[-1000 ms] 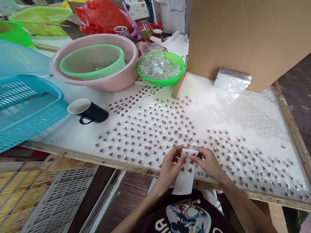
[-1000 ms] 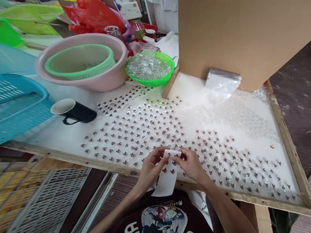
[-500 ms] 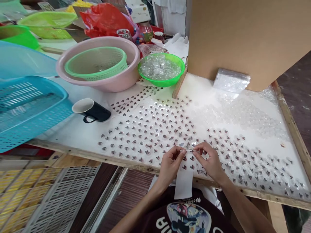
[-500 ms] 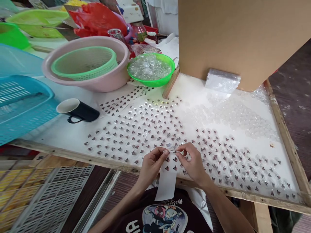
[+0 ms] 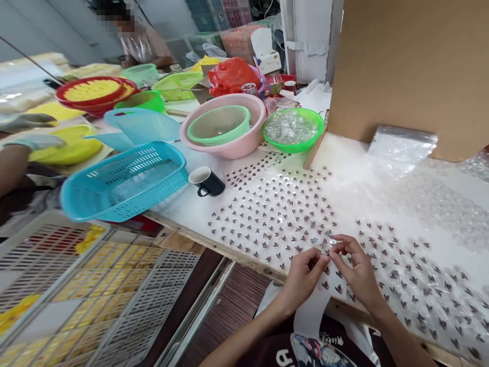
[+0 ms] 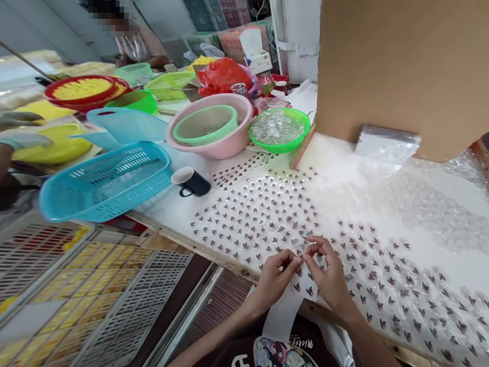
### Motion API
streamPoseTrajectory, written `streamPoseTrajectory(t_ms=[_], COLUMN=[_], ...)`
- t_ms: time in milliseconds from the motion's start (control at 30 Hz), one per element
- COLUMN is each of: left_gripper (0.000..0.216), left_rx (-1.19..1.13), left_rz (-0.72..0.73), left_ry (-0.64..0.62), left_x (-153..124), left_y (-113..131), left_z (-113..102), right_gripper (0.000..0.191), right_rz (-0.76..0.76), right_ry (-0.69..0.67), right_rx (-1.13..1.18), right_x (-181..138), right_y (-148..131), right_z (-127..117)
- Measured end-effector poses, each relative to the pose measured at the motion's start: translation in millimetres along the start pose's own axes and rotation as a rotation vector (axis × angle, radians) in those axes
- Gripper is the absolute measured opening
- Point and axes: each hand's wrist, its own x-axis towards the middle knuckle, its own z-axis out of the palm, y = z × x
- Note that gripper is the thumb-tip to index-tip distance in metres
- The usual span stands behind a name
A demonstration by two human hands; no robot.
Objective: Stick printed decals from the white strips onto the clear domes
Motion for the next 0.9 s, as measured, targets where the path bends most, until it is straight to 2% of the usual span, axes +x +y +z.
streamPoseTrajectory(t_ms=[100,300,433,567,633,733,900], left_gripper=[0.041,0.035,0.037,0.037,0.037,0.038,0.037], left_rx=[0.012,0.041,0.065,0.065,0.061,0.059,0.052], left_rz=[0.011,0.064,0.068,0.044,0.040,0.037,0.012], left_ry=[-0.023,-0.109,-0.166,-0.155,-0.149,-0.145,-0.131], left_x=[-0.7,1.7,2.4,2.5,3.0,3.8,4.5], left_y=[-2.8,-5.9,-5.3,-6.5,-7.0,-7.0,-6.8], left_z=[-2.6,-3.7,-0.9,-0.3,-0.9,-2.6,-5.8], right_gripper=[0.035,0.025,0.027,0.039,0.039,0.040,0.036], right_rz=[0.029,0.003,-0.039,0.019,0.073,0.116,0.098], right_ry=[-0.010,0.110,0.229,0.335,0.346,0.324,0.285], right_rx=[0.065,0.144,0.165,-0.008,-0.101,-0.198,-0.320], right_x=[1.7,5.3,27.0,66.6,86.2,106.2,116.8], right_y=[1.7,-8.6,-5.4,17.3,32.6,52.1,67.0], right_z=[4.3,4.4,-28.3,-74.0,-88.3,-96.0,-93.7])
